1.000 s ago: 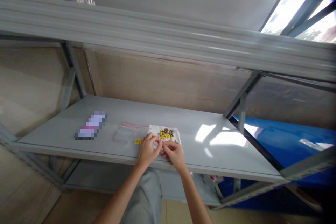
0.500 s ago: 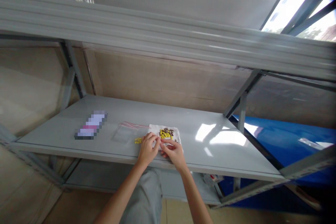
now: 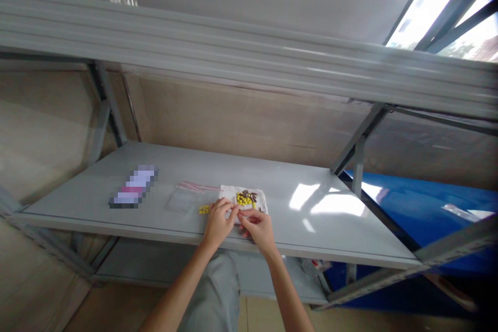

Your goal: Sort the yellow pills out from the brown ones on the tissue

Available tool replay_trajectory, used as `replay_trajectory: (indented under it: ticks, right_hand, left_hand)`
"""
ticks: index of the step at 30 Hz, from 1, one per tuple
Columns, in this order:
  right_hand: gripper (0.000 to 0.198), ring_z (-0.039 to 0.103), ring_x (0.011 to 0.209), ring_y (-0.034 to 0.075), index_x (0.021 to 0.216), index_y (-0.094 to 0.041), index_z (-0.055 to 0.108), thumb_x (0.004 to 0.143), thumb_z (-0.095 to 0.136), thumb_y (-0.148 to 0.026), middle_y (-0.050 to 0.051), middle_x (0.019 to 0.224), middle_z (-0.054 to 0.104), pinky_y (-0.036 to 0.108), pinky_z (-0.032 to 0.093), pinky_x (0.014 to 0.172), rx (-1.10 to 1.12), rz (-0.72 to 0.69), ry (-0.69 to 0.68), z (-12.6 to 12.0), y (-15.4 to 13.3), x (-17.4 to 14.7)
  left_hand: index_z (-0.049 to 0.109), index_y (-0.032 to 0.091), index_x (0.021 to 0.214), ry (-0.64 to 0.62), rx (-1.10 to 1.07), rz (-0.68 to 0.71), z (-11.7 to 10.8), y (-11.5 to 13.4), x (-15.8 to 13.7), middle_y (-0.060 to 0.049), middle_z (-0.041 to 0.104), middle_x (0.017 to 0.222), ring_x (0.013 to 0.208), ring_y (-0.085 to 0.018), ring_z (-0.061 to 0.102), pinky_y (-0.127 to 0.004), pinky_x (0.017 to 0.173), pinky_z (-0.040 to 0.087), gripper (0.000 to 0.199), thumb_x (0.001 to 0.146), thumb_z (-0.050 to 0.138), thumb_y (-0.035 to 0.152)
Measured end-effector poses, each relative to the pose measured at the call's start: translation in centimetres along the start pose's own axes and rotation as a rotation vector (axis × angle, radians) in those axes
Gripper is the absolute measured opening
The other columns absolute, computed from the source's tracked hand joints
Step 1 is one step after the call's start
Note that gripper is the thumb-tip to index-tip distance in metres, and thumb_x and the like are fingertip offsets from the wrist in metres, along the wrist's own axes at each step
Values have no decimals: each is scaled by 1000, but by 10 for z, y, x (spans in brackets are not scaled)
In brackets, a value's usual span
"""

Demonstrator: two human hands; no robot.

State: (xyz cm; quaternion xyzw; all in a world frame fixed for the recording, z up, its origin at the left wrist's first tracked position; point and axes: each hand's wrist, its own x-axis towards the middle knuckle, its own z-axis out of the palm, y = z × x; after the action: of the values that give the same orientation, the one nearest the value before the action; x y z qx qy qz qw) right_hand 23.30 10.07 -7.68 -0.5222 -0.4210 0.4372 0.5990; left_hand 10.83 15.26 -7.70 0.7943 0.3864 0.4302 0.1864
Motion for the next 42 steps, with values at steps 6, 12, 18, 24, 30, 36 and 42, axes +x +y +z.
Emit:
replay_trajectory:
  ticks: [6, 12, 18, 24, 30, 36, 42]
  right_hand:
    - [46, 54, 43, 11, 82, -13, 67, 61, 73, -53, 1, 53, 60, 18, 45, 34, 2, 11, 26, -4, 2, 0]
    - [47, 56, 48, 12, 81, -13, 66, 61, 72, -56, 4, 61, 62, 17, 44, 35, 1, 18, -15, -3, 0, 1]
    - [52, 51, 40, 9, 83, -13, 61, 63, 68, -61, 0, 52, 58, 17, 43, 33, -20, 36, -23, -2, 4, 2]
    - [47, 51, 42, 8, 83, -13, 64, 66, 69, -56, 0, 54, 58, 15, 43, 34, 9, 35, -89, -8, 0, 1]
    - [47, 50, 41, 8, 84, -12, 65, 65, 70, -55, 1, 53, 59, 15, 43, 33, 0, 51, -87, -8, 0, 2]
    - [48, 54, 45, 9, 85, -12, 66, 64, 71, -55, 2, 58, 60, 15, 44, 33, 20, 18, -83, -6, 1, 3]
    - [51, 54, 45, 10, 92, -13, 68, 65, 70, -55, 2, 57, 60, 16, 45, 35, -32, 13, -92, -6, 3, 5]
  left_hand:
    - [62, 18, 73, 0, 4, -7, -2, 4, -1, -3, 61, 80, 82, -16, 56, -28, 78, 41, 24, 89, 49, 31]
    - [57, 18, 66, 30, 5, -11, -2, 6, -1, -3, 57, 76, 79, -16, 55, -27, 76, 40, 26, 88, 49, 30]
    - [55, 17, 64, 41, -42, -10, -2, 6, 0, -2, 56, 75, 78, -16, 54, -26, 74, 41, 29, 86, 51, 35]
    - [55, 18, 68, 28, -42, -15, -3, 7, -1, -2, 56, 78, 80, -15, 54, -26, 75, 40, 26, 88, 48, 33]
    - [55, 18, 71, -24, 20, 11, -3, 8, -1, -3, 57, 81, 81, -15, 54, -27, 76, 39, 26, 91, 42, 27]
    - [55, 17, 67, -32, 55, -29, -3, 8, 0, -3, 57, 79, 81, -15, 54, -27, 77, 39, 32, 92, 41, 31]
    - [56, 17, 68, -26, 100, -40, -2, 6, -1, -2, 58, 80, 83, -16, 54, -30, 77, 36, 32, 92, 42, 34]
